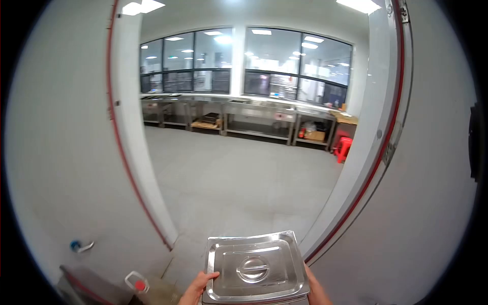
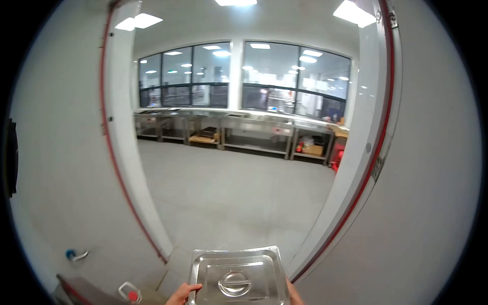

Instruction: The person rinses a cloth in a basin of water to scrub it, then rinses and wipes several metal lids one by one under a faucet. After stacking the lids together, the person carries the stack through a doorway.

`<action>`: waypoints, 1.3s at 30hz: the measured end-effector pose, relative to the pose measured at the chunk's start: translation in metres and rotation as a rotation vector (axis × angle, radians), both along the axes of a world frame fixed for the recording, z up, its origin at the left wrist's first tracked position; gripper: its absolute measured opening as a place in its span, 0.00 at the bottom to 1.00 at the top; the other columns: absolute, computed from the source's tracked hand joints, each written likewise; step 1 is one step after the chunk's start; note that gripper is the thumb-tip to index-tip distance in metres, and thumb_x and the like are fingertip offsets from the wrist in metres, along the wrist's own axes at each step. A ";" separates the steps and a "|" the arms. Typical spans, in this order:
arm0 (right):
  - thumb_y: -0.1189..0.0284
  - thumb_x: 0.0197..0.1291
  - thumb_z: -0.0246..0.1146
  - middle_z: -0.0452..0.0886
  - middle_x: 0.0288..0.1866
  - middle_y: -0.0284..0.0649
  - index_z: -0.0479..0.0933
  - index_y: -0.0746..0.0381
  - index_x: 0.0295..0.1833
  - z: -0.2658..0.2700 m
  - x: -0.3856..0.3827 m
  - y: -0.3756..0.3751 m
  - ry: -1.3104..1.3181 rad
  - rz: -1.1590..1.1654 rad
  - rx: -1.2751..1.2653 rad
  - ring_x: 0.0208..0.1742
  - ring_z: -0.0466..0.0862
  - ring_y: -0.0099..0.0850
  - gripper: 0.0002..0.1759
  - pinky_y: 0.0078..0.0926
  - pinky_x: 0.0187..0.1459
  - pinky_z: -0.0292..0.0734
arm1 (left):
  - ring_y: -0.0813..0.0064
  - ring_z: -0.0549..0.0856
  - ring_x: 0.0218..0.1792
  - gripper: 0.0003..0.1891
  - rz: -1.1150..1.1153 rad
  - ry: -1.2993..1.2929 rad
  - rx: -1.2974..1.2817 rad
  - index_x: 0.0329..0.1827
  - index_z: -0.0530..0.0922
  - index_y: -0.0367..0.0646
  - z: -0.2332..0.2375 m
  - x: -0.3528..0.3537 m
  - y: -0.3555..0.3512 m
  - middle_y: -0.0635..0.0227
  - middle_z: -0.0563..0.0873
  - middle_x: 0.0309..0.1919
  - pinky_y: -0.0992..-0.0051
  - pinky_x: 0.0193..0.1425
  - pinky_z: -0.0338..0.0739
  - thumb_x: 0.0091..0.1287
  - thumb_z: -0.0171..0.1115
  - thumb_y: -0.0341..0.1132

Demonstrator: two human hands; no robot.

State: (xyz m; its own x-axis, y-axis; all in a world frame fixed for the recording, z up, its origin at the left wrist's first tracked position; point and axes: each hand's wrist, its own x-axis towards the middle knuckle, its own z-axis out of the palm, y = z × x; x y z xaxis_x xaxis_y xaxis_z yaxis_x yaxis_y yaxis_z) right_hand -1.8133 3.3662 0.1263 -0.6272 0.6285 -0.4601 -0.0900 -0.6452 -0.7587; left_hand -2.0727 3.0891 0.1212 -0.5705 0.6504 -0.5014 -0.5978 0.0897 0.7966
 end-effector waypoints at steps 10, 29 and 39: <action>0.59 0.63 0.49 0.78 0.42 0.38 0.72 0.64 0.51 0.002 -0.233 0.226 0.016 -0.223 -0.007 0.41 0.78 0.26 0.21 0.24 0.41 0.75 | 0.73 0.81 0.28 0.16 -0.211 0.059 -0.034 0.38 0.77 0.30 -0.002 -0.298 0.294 0.63 0.82 0.30 0.74 0.30 0.75 0.53 0.66 0.35; 0.59 0.62 0.49 0.78 0.41 0.38 0.72 0.64 0.50 -0.001 -0.843 0.611 -0.006 -0.129 -0.033 0.40 0.78 0.27 0.21 0.24 0.40 0.76 | 0.73 0.81 0.30 0.24 -0.121 0.048 -0.039 0.46 0.72 0.28 0.007 -0.883 0.652 0.61 0.81 0.32 0.75 0.33 0.78 0.49 0.68 0.34; 0.59 0.62 0.49 0.78 0.41 0.38 0.72 0.65 0.50 -0.014 -1.142 0.852 0.004 -0.106 -0.025 0.39 0.79 0.27 0.21 0.24 0.39 0.76 | 0.68 0.82 0.38 0.29 -0.206 0.011 -0.013 0.50 0.69 0.25 -0.028 -1.187 0.911 0.53 0.80 0.41 0.71 0.38 0.78 0.48 0.69 0.34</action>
State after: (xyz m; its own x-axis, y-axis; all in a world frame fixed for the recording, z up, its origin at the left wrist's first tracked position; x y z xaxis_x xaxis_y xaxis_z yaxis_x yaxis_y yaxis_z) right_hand -2.9551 4.2182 0.1123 -0.5597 0.6795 -0.4744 -0.1616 -0.6510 -0.7417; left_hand -3.2595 4.0003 0.0934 -0.4315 0.7477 -0.5048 -0.5572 0.2192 0.8009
